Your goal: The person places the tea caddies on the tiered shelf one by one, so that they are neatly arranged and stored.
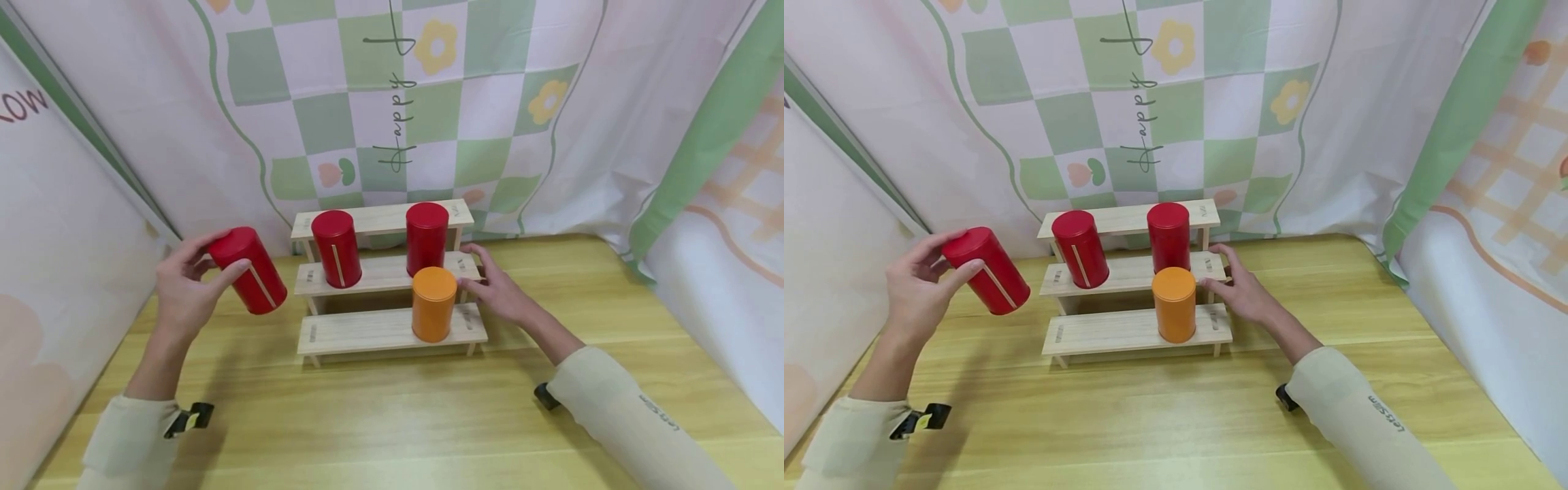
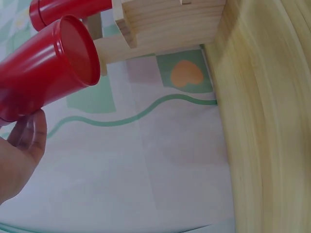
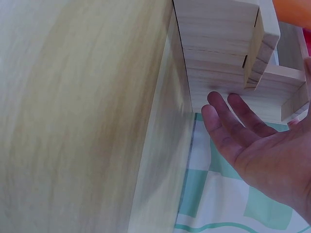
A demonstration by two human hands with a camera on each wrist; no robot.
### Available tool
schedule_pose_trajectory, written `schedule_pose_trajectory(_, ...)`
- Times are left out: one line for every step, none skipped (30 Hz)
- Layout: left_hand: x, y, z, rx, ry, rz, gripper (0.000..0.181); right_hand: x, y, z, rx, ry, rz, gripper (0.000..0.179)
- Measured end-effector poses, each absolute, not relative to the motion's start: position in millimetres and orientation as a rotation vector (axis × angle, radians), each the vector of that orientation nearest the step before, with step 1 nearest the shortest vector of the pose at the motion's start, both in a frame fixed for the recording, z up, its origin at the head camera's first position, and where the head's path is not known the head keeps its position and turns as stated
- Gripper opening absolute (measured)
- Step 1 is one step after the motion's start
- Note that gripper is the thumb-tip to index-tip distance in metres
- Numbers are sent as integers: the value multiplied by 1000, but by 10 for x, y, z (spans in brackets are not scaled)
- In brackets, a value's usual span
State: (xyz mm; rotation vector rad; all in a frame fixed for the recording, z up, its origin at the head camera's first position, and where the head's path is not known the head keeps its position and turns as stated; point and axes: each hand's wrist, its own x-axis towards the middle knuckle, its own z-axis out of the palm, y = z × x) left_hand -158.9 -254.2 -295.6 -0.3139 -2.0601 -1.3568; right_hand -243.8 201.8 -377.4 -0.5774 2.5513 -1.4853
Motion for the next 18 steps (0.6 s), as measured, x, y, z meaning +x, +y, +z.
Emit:
schedule_pose_trajectory(-1586, -2533, -2950, -331, -2056, -1359, 48, -2437, 2015, -3770, -580, 2551, -1486, 61)
schedule_pose_trajectory(-1582, -2522, -2946, -350, -2054, -1363, 49, -2434, 2011, -3768, -579, 2552, -1486, 62)
schedule_pose_trajectory(-1579, -2511, -2942, -366, -2054, -1364, 49, -2431, 2009, -3767, -579, 2554, -1486, 61)
schedule_pose_trajectory(-1576, -2498, -2935, -379, -2057, -1363, 49, -2429, 2005, -3761, -579, 2554, -1487, 62)
schedule_pose_trajectory(-1574, -2485, -2929, -389, -2063, -1361, 49, -2428, 2002, -3757, -580, 2553, -1488, 62)
schedule_pose_trajectory(-1573, -2472, -2926, -395, -2069, -1359, 48, -2426, 2000, -3752, -581, 2552, -1490, 62)
schedule_pose_trajectory(-1572, -2459, -2924, -403, -2075, -1362, 48, -2423, 1999, -3747, -577, 2551, -1491, 62)
schedule_pose_trajectory(-1573, -2446, -2925, -410, -2080, -1367, 47, -2421, 2000, -3744, -574, 2550, -1491, 62)
schedule_pose_trajectory(-1576, -2434, -2928, -417, -2085, -1371, 47, -2419, 2001, -3742, -575, 2550, -1490, 63)
schedule_pose_trajectory(-1578, -2421, -2933, -422, -2089, -1375, 46, -2418, 2002, -3741, -575, 2548, -1491, 63)
schedule_pose_trajectory(-1579, -2408, -2939, -428, -2090, -1382, 46, -2418, 2005, -3742, -575, 2546, -1491, 63)
schedule_pose_trajectory(-1582, -2395, -2946, -435, -2089, -1389, 46, -2418, 2006, -3743, -575, 2546, -1492, 63)
schedule_pose_trajectory(-1585, -2384, -2955, -445, -2087, -1399, 46, -2419, 2005, -3745, -573, 2546, -1491, 62)
schedule_pose_trajectory(-1588, -2370, -2961, -455, -2082, -1411, 46, -2420, 2006, -3747, -571, 2546, -1490, 62)
schedule_pose_trajectory(-1588, -2356, -2970, -466, -2084, -1416, 46, -2422, 2005, -3749, -573, 2545, -1492, 62)
schedule_pose_trajectory(-1587, -2342, -2980, -475, -2092, -1413, 46, -2423, 2004, -3752, -572, 2544, -1494, 61)
schedule_pose_trajectory(-1586, -2327, -2988, -483, -2098, -1414, 46, -2424, 2004, -3753, -574, 2542, -1496, 61)
schedule_pose_trajectory(-1585, -2313, -2999, -493, -2107, -1411, 46, -2423, 2001, -3754, -573, 2542, -1497, 61)
